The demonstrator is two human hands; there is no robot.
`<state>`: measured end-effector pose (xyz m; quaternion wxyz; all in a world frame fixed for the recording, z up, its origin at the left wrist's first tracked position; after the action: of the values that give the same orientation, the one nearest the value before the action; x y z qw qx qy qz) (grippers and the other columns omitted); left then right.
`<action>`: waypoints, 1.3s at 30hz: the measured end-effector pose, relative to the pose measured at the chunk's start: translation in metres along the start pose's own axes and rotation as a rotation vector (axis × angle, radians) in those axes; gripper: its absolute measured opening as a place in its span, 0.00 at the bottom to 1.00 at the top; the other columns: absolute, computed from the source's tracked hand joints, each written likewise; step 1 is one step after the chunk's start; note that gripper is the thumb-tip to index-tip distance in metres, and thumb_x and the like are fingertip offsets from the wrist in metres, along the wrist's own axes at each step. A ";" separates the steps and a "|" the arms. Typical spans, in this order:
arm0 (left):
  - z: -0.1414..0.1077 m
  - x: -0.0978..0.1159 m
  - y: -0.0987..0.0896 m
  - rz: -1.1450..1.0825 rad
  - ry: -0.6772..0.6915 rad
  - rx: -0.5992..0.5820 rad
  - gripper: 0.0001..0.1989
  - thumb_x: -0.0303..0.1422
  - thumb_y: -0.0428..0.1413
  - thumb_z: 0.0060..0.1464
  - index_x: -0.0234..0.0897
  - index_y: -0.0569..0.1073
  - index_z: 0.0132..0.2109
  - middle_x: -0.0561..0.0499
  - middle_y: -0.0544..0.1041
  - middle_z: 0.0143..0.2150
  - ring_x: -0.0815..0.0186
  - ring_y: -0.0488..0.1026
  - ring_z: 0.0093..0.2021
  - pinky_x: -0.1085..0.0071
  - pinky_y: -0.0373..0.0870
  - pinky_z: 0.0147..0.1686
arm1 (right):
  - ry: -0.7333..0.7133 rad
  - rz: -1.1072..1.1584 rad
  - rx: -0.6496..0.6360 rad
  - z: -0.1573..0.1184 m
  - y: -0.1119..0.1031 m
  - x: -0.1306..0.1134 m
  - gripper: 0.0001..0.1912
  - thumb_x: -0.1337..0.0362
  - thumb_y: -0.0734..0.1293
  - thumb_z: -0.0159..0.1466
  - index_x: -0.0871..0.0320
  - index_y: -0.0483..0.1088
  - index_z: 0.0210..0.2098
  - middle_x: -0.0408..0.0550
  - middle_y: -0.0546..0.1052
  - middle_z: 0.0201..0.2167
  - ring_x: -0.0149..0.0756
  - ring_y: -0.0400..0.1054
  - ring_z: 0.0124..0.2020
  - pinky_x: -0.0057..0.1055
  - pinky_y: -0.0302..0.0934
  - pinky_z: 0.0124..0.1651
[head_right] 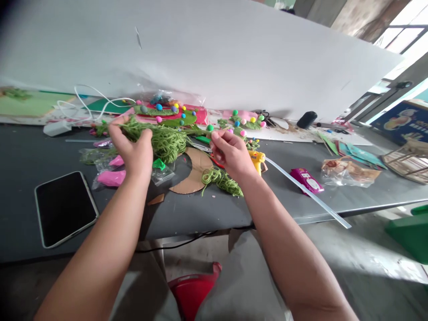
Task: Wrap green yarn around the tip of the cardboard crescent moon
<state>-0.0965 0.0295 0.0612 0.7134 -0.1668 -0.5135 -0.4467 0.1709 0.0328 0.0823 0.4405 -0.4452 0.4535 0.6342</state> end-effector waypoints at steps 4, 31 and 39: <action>-0.006 0.010 0.003 0.018 0.138 0.025 0.24 0.26 0.60 0.53 0.42 0.63 0.55 0.44 0.72 0.57 0.56 0.71 0.60 0.60 0.66 0.64 | -0.003 0.054 0.219 0.005 -0.025 0.002 0.12 0.58 0.76 0.60 0.55 0.71 0.33 0.39 0.73 0.30 0.21 0.57 0.21 0.24 0.51 0.21; 0.006 -0.042 0.026 -0.151 -0.338 -0.124 0.31 0.28 0.56 0.47 0.41 0.71 0.61 0.51 0.77 0.34 0.71 0.62 0.18 0.76 0.55 0.17 | -0.085 -1.128 -0.090 -0.028 -0.006 -0.016 0.17 0.50 0.70 0.64 0.58 0.78 0.38 0.43 0.73 0.23 0.30 0.61 0.24 0.31 0.52 0.29; 0.018 -0.057 0.014 -0.324 -0.407 -0.019 0.33 0.29 0.55 0.40 0.41 0.70 0.58 0.48 0.79 0.44 0.66 0.76 0.34 0.74 0.67 0.26 | 0.003 -1.511 -0.155 -0.043 -0.009 -0.023 0.28 0.45 0.66 0.65 0.57 0.61 0.17 0.41 0.62 0.15 0.30 0.53 0.22 0.33 0.47 0.31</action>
<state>-0.1000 0.0756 0.0216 0.5128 -0.1755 -0.6622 -0.5173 0.1917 -0.0104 0.0949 0.7219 -0.6653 -0.0202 0.1893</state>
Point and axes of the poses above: each hand's wrist, its own z-axis towards the middle knuckle, its own y-axis out of the palm, x = y × z, the point moved 8 cm from there along z, towards the middle knuckle
